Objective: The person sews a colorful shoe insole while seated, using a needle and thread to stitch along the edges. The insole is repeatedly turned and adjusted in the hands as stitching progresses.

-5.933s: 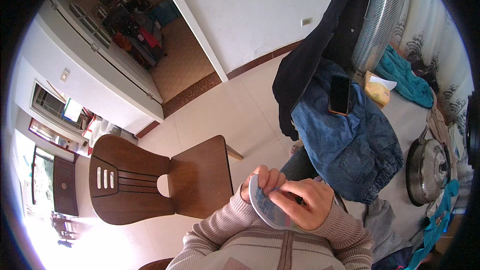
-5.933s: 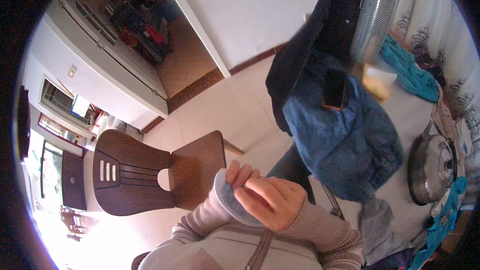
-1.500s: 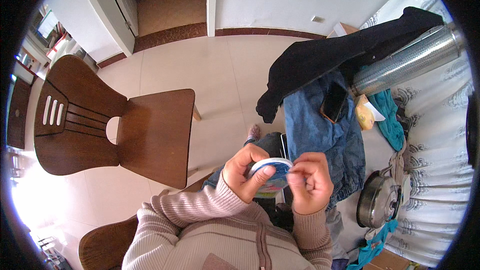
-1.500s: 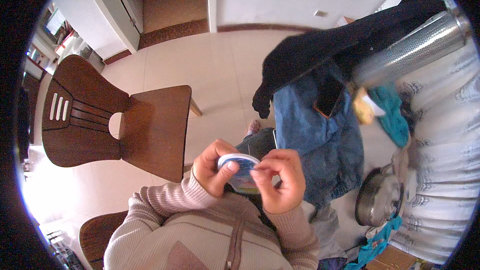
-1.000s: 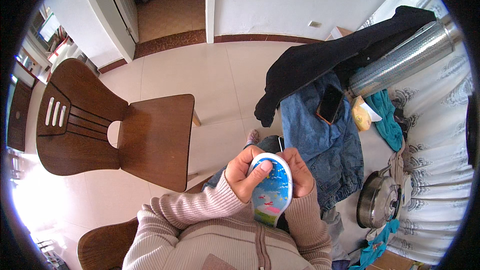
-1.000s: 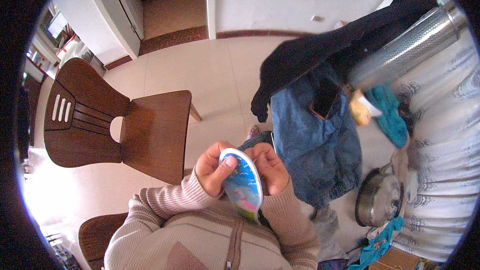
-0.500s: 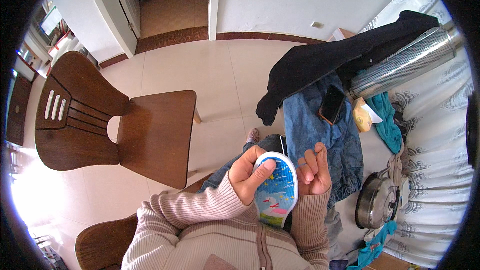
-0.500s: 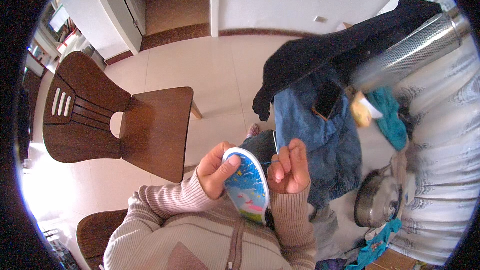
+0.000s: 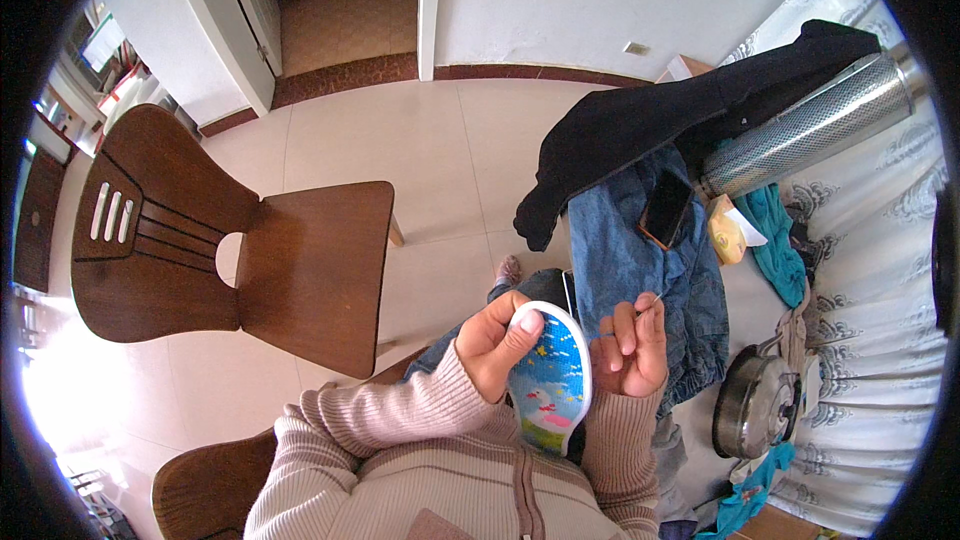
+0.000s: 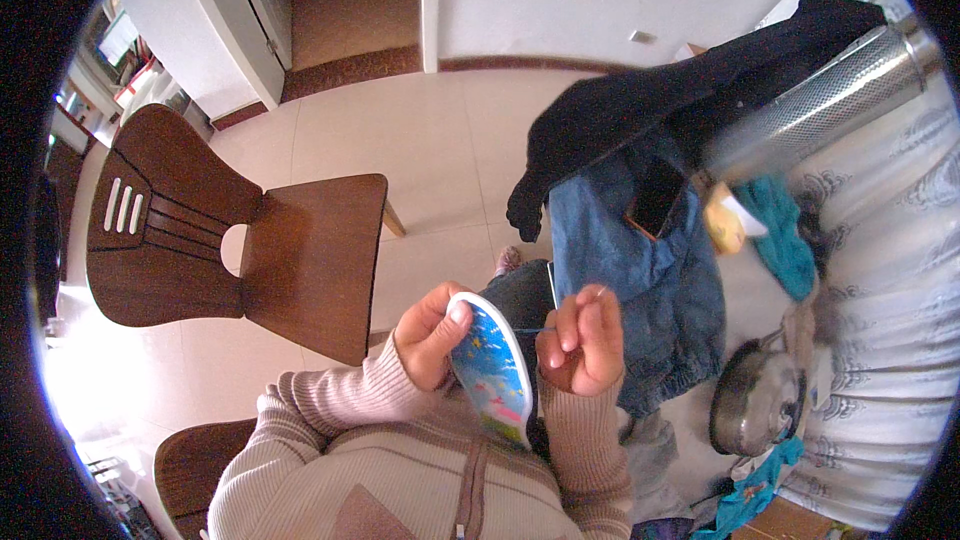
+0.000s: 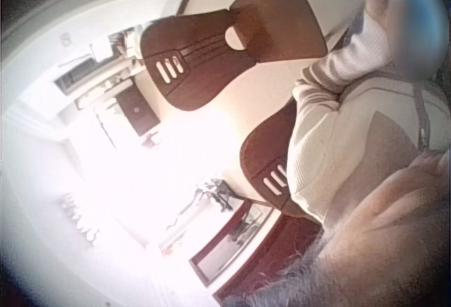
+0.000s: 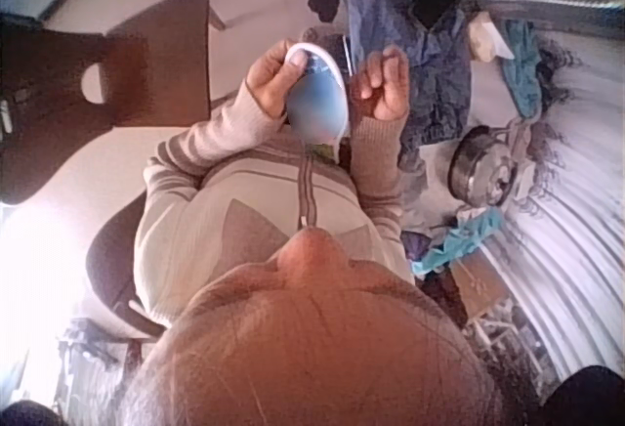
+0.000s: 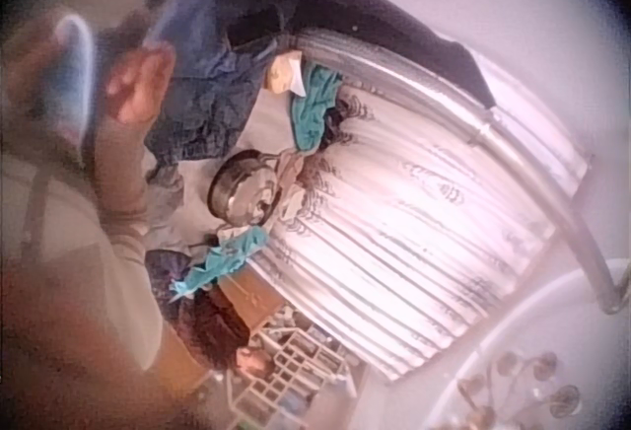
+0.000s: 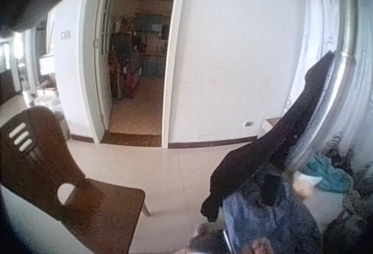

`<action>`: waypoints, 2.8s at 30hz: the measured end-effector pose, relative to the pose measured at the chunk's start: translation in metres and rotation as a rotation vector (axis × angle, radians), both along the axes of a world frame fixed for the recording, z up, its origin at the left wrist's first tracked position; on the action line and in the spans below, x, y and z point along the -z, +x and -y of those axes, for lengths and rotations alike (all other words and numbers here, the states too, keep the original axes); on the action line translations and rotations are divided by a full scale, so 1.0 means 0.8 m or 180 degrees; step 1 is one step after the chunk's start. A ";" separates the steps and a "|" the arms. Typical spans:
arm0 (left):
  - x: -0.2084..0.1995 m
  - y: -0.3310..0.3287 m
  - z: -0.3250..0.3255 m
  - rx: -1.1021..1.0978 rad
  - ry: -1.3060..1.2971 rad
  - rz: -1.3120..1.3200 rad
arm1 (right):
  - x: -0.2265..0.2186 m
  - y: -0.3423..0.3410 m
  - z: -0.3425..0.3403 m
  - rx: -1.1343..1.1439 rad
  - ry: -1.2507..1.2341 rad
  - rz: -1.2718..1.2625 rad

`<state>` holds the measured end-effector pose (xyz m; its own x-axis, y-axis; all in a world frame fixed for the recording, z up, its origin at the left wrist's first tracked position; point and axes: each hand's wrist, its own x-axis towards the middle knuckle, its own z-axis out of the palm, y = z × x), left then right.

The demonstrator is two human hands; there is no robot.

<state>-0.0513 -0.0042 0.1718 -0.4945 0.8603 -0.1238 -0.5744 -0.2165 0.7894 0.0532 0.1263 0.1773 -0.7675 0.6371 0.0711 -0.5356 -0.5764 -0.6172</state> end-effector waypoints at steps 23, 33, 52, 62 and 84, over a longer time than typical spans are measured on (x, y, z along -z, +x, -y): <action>0.087 0.004 -0.051 0.0809 0.3219 0.1134 | -0.051 0.008 0.049 0.1064 0.5203 0.1374; 0.083 0.004 -0.051 0.0915 0.3241 0.1083 | -0.052 0.007 0.047 0.1064 0.5236 0.1334; 0.064 -0.002 -0.044 0.0978 0.2778 0.0797 | -0.049 0.014 0.042 0.1016 0.5434 0.1317; 0.040 -0.015 -0.015 0.0700 0.1117 -0.0016 | -0.054 0.019 0.027 0.1004 0.5489 0.1352; -0.001 -0.016 0.001 0.0543 -0.0198 -0.0184 | 0.057 0.014 0.006 0.0592 0.2702 0.1197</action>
